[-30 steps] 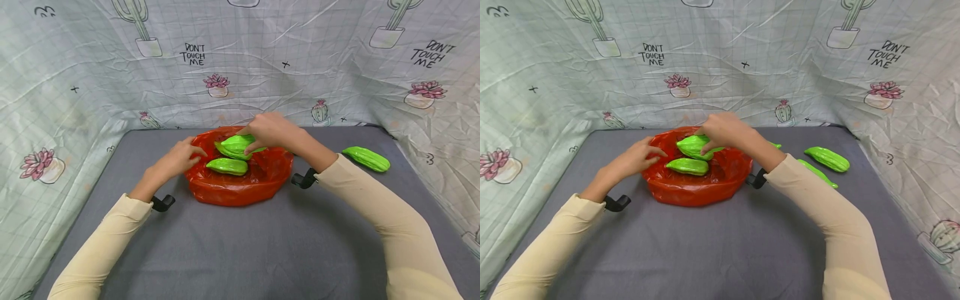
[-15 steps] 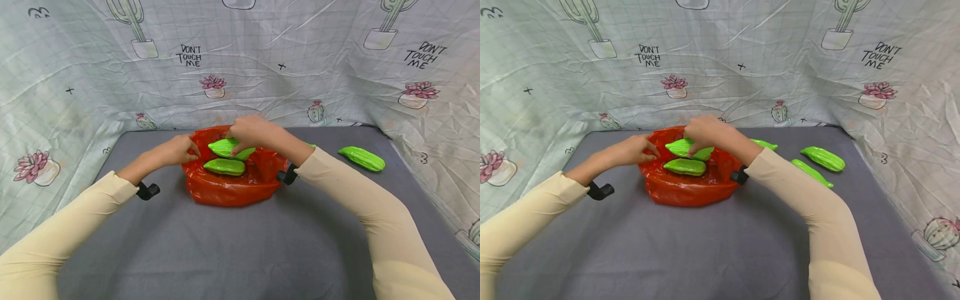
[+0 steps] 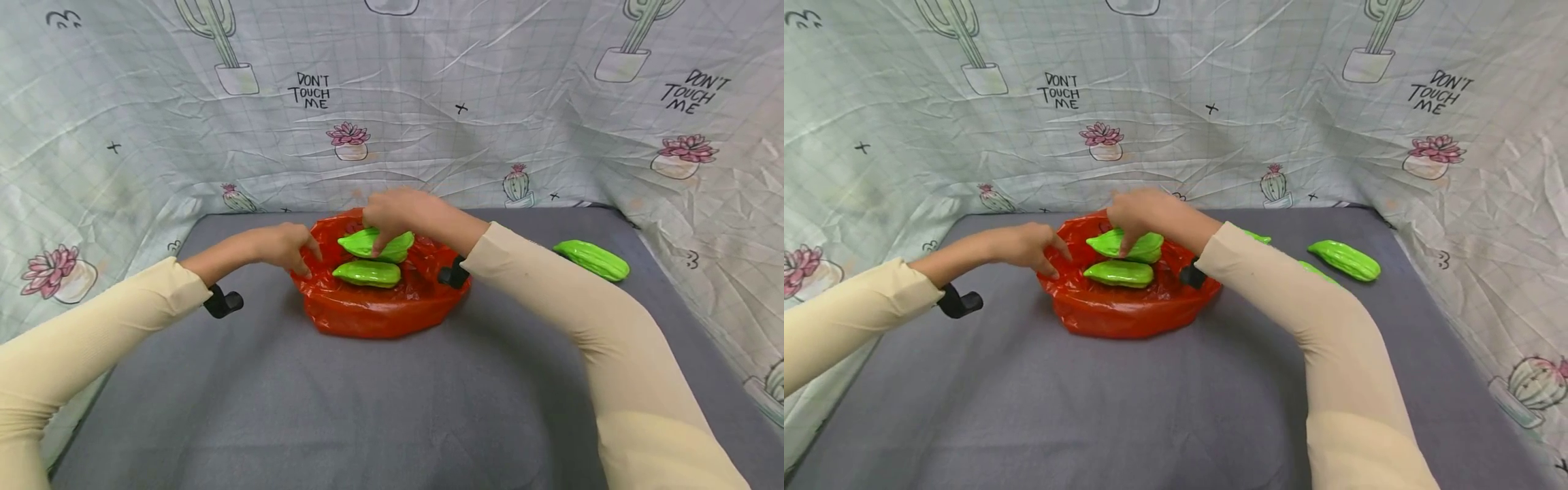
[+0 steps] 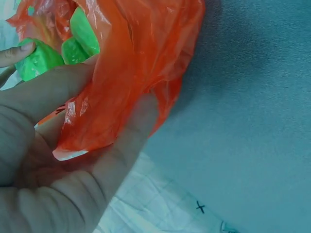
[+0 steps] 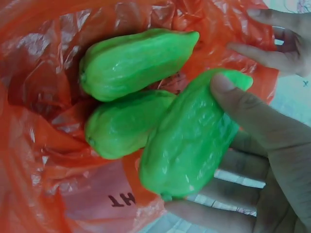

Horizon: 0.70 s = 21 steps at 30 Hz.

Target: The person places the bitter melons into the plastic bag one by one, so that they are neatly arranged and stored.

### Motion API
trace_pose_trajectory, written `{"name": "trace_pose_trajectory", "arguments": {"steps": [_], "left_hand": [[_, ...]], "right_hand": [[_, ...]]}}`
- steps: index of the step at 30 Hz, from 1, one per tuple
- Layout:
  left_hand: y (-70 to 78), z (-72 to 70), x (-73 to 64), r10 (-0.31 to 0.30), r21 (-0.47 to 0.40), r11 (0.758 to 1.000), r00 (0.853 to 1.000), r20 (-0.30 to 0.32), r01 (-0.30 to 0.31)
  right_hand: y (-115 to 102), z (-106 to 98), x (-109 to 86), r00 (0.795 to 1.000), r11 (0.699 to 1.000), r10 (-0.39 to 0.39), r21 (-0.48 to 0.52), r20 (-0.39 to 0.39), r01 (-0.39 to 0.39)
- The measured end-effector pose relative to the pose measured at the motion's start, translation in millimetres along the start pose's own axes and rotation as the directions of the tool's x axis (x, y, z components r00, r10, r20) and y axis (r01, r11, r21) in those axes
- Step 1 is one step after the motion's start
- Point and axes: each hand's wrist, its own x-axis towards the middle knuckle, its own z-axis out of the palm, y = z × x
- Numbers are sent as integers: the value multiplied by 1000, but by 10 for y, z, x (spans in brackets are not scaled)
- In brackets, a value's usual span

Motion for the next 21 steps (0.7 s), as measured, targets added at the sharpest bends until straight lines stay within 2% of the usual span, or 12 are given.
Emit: {"name": "trace_pose_trajectory", "arguments": {"steps": [2,6,10,14,17,21], "left_hand": [[0,-4,-3,-9,-3,1000,1000,1,9],[-13,14,0,-11,17,1000,1000,-19,12],[-9,22,-9,12,33,999,999,-40,-11],[-2,34,-18,36,-16,999,998,-54,-36],[7,54,-22,37,-72,997,997,-61,-41],[14,81,-20,50,-80,995,997,-65,-55]], "right_hand": [[0,-23,32,999,1000,-20,8,38,20],[7,-75,87,986,995,-43,97,162,27],[23,-124,155,954,982,-67,188,292,11],[24,-137,238,912,969,-87,248,400,-16],[17,-115,289,886,961,-103,276,452,-29],[50,-60,323,870,952,-104,300,483,-53]]}}
